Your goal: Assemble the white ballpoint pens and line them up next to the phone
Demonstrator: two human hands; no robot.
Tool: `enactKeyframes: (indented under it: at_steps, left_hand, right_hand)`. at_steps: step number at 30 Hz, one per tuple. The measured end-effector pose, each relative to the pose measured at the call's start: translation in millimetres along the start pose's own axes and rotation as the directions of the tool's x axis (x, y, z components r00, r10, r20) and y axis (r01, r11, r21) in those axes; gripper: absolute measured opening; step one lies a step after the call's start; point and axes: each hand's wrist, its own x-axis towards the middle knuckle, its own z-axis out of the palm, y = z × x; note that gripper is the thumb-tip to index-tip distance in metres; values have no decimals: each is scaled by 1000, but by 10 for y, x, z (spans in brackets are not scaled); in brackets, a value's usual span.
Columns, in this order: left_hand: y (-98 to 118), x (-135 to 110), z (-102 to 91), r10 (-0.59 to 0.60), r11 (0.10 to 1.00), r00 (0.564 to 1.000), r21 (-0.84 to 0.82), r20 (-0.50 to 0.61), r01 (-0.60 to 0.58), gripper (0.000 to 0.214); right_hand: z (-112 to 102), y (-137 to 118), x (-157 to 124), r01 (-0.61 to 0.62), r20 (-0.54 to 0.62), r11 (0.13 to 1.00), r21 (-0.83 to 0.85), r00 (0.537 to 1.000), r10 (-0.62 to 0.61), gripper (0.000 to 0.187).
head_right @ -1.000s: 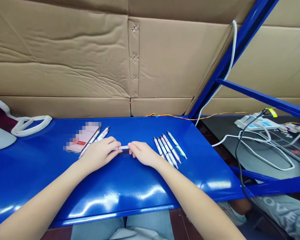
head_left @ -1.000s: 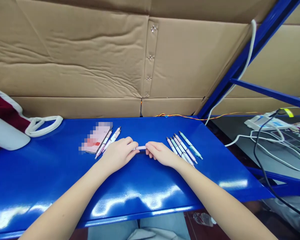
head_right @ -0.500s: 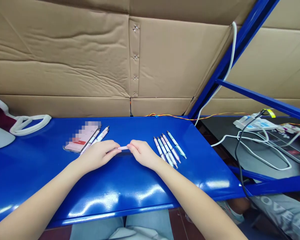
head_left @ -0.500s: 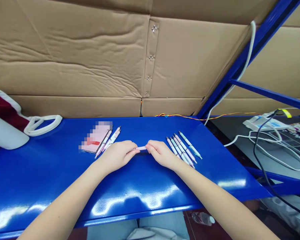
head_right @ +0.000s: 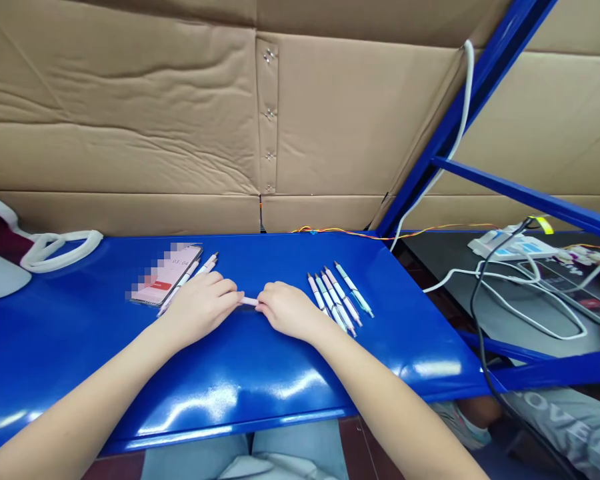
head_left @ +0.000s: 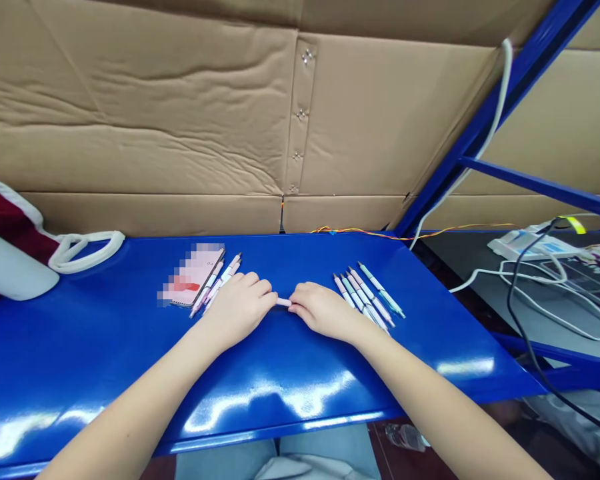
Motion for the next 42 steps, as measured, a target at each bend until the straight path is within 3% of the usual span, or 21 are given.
enactKeyframes:
  at_steps: [7, 12, 16, 22, 25, 26, 32, 38, 42]
  left_hand:
    - [22, -32, 55, -15, 999, 999, 30, -40, 16, 22]
    - [-18, -40, 61, -113, 986, 992, -115, 54, 119, 27]
    - [-67, -35, 49, -209, 942, 969, -238, 135, 236, 28]
    - [-79, -36, 52, -200, 942, 962, -233, 183, 240, 29]
    - [-78, -43, 59, -204, 940, 961, -237, 185, 245, 29]
    - [-76, -45, 58, -208, 937, 960, -243, 185, 250, 28]
    - [-30, -38, 24, -208, 914, 950, -300, 232, 274, 27]
    - [9, -25, -14, -218, 903, 930, -300, 297, 307, 29]
    - [2, -31, 13, -198, 901, 931, -317, 307, 296, 31]
  right_hand:
    - [60, -48, 23, -39, -40, 983, -179, 999, 32, 19]
    - [60, -49, 51, -75, -131, 973, -216, 990, 47, 19]
    - [24, 17, 58, -137, -272, 990, -43, 955, 120, 15]
    - [90, 132, 42, -75, -212, 971, 229, 969, 124, 21]
    - [112, 114, 40, -59, -260, 956, 288, 956, 137, 5]
    - [111, 101, 41, -59, -273, 950, 307, 951, 147, 8]
    - [95, 49, 70, -84, -194, 936, 342, 968, 158, 22]
    - [100, 54, 51, -210, -61, 805, 555, 955, 292, 7]
    - [88, 49, 36, -155, -107, 793, 589, 958, 266, 4]
